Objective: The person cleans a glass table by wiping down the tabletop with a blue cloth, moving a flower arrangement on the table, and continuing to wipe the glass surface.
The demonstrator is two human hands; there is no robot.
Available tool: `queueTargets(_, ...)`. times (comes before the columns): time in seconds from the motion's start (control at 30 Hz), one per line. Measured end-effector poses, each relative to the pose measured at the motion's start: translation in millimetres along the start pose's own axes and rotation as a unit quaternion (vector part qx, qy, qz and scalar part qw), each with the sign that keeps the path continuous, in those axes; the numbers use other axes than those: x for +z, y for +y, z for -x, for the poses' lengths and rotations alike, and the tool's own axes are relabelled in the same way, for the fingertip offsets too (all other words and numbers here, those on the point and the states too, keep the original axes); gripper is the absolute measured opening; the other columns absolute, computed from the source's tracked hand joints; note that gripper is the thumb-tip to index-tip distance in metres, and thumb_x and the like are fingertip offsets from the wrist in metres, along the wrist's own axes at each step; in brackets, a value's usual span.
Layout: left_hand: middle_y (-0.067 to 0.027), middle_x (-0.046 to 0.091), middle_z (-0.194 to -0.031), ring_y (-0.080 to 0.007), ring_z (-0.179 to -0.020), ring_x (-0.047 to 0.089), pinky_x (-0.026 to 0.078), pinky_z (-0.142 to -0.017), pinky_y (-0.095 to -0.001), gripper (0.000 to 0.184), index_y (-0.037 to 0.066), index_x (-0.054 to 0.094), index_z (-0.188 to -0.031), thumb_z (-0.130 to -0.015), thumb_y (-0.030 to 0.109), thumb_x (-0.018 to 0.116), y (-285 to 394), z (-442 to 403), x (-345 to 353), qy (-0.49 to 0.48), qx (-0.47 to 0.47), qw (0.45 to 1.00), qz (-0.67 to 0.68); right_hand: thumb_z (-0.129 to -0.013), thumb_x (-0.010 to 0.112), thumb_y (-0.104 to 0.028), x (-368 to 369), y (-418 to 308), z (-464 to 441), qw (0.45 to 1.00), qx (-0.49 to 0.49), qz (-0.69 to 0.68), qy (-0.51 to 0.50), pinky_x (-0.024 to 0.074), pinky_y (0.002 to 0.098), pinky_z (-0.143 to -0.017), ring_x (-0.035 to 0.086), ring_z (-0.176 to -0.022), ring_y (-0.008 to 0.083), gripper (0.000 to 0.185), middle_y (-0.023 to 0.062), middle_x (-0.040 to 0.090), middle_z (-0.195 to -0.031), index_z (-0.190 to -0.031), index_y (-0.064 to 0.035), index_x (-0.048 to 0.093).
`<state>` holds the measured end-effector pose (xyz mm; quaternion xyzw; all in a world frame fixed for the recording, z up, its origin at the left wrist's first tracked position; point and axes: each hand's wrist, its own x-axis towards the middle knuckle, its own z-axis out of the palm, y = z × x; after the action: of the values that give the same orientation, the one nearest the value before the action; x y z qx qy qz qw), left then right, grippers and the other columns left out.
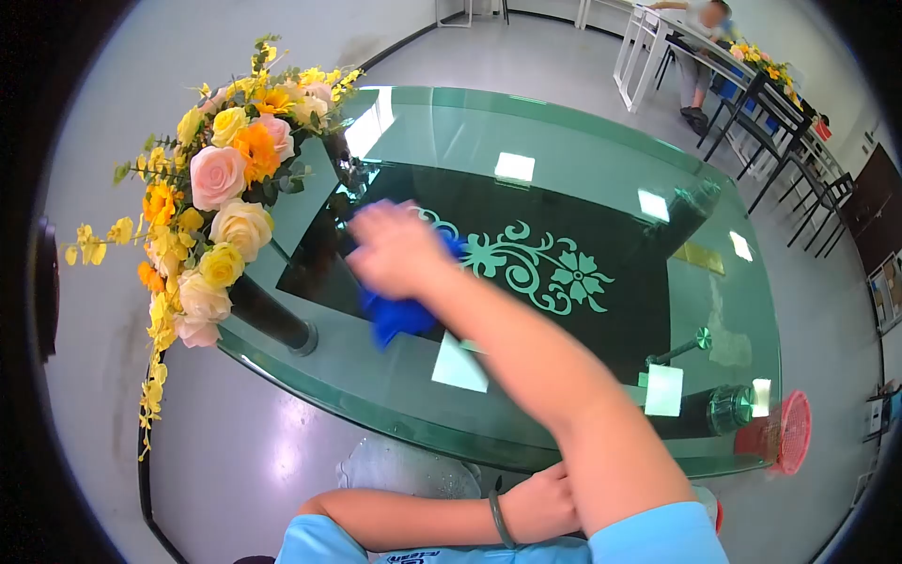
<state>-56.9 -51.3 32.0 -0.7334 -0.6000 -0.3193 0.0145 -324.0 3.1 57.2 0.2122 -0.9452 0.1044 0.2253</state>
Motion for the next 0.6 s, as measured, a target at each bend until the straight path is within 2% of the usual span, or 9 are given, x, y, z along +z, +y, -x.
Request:
queueTargets(0.07, -0.0136, 0.063, -0.109, -0.0257, -0.109, 0.057, 0.044, -0.098, -0.0388, 0.031, 0.000, 0.065, -0.102, -0.077, 0.016, 0.057, 2.9, -3.3, -1.9, 0.058, -0.015, 0.997, -0.043, -0.090, 0.049, -0.034, -21.3, 80.6, 24.7, 0.992, 0.121, 0.041, -0.014, 0.0351, 0.0452, -0.104, 0.047, -0.125, 0.0326, 0.049, 0.0158, 0.053, -0.134, -0.128, -0.0036, 0.053)
queueTargets(0.1, -0.0136, 0.063, -0.109, -0.0253, -0.108, 0.057, 0.044, -0.098, -0.0383, 0.031, 0.000, 0.065, -0.102, -0.077, 0.016, 0.056, 3.6, -4.0, -3.5, 0.087, -0.022, 0.994, -0.063, -0.092, 0.048, -0.037, -47.6, 108.3, 43.9, 0.976, 0.206, 0.060, -0.032, 0.0347, 0.0465, -0.104, 0.048, -0.125, 0.0296, 0.048, 0.0145, 0.055, -0.129, -0.128, -0.0070, 0.054)
queueTargets(0.13, -0.0137, 0.063, -0.109, -0.0256, -0.108, 0.057, 0.043, -0.099, -0.0380, 0.030, -0.002, 0.064, -0.100, -0.078, 0.015, 0.056, 3.5, -3.7, -6.1, 0.096, -0.029, 0.993, -0.060, -0.093, 0.045, -0.039, -46.0, 160.4, 78.3, 0.957, 0.250, 0.148, -0.010, 0.0355, 0.0442, -0.105, 0.047, -0.127, 0.0302, 0.050, 0.0151, 0.052, -0.135, -0.131, -0.0072, 0.052)
queueTargets(0.2, -0.0126, 0.063, -0.111, -0.0249, -0.111, 0.057, 0.044, -0.100, -0.0378, 0.029, 0.000, 0.063, -0.104, -0.079, 0.014, 0.057, 1.6, -3.5, -12.3, 0.087, -0.034, 0.994, -0.064, -0.093, 0.042, -0.044, -98.3, 204.3, 144.5, 0.928, 0.346, 0.139, -0.015, 0.0375, 0.0423, -0.105, 0.045, -0.129, 0.0314, 0.055, 0.0166, 0.049, -0.139, -0.132, -0.0061, 0.050)
queueTargets(0.27, -0.0122, 0.063, -0.112, -0.0245, -0.111, 0.057, 0.044, -0.100, -0.0377, 0.029, 0.000, 0.063, -0.106, -0.080, 0.014, 0.057, 1.0, -2.1, -15.6, 0.087, -0.035, 0.993, -0.068, -0.095, 0.042, -0.041, -134.2, 257.2, 229.5, 0.874, 0.439, 0.205, -0.033, 0.0355, 0.0419, -0.108, 0.044, -0.131, 0.0298, 0.053, 0.0152, 0.049, -0.139, -0.133, -0.0060, 0.049)
queueTargets(0.37, -0.0129, 0.062, -0.113, -0.0245, -0.111, 0.057, 0.044, -0.100, -0.0378, 0.030, 0.000, 0.063, -0.106, -0.080, 0.013, 0.057, 2.3, -1.0, -16.3, 0.105, -0.038, 0.991, -0.070, -0.099, 0.034, -0.044, -181.3, 286.2, 343.2, 0.815, 0.520, 0.248, -0.060, 0.0295, 0.0426, -0.112, 0.034, -0.139, 0.0281, 0.057, 0.0132, 0.040, -0.148, -0.144, -0.0089, 0.039)
queueTargets(0.47, -0.0137, 0.062, -0.113, -0.0251, -0.111, 0.057, 0.044, -0.099, -0.0381, 0.029, 0.000, 0.063, -0.105, -0.080, 0.013, 0.057, 4.9, 2.3, -15.8, 0.121, -0.053, 0.988, -0.081, -0.098, 0.031, -0.047, -211.0, 295.9, 405.3, 0.793, 0.556, 0.238, -0.078, 0.0257, 0.0461, -0.113, 0.028, -0.143, 0.0276, 0.061, 0.0099, 0.032, -0.154, -0.148, -0.0114, 0.033)
queueTargets(0.5, -0.0139, 0.062, -0.113, -0.0254, -0.111, 0.057, 0.044, -0.099, -0.0384, 0.029, 0.000, 0.063, -0.105, -0.080, 0.014, 0.057, 6.1, 3.1, -15.9, 0.118, -0.059, 0.987, -0.089, -0.098, 0.031, -0.048, -214.1, 292.3, 408.5, 0.776, 0.577, 0.240, -0.080, 0.0254, 0.0469, -0.113, 0.027, -0.143, 0.0277, 0.062, 0.0092, 0.031, -0.154, -0.149, -0.0120, 0.031)
queueTargets(0.6, -0.0144, 0.062, -0.113, -0.0265, -0.109, 0.058, 0.045, -0.098, -0.0389, 0.030, -0.001, 0.063, -0.105, -0.080, 0.014, 0.057, 5.5, 6.6, -17.7, 0.096, -0.058, 0.987, -0.111, -0.096, 0.032, -0.053, -205.3, 304.0, 376.5, 0.664, 0.693, 0.270, -0.079, 0.0262, 0.0488, -0.112, 0.029, -0.142, 0.0282, 0.066, 0.0093, 0.033, -0.153, -0.147, -0.0117, 0.034)
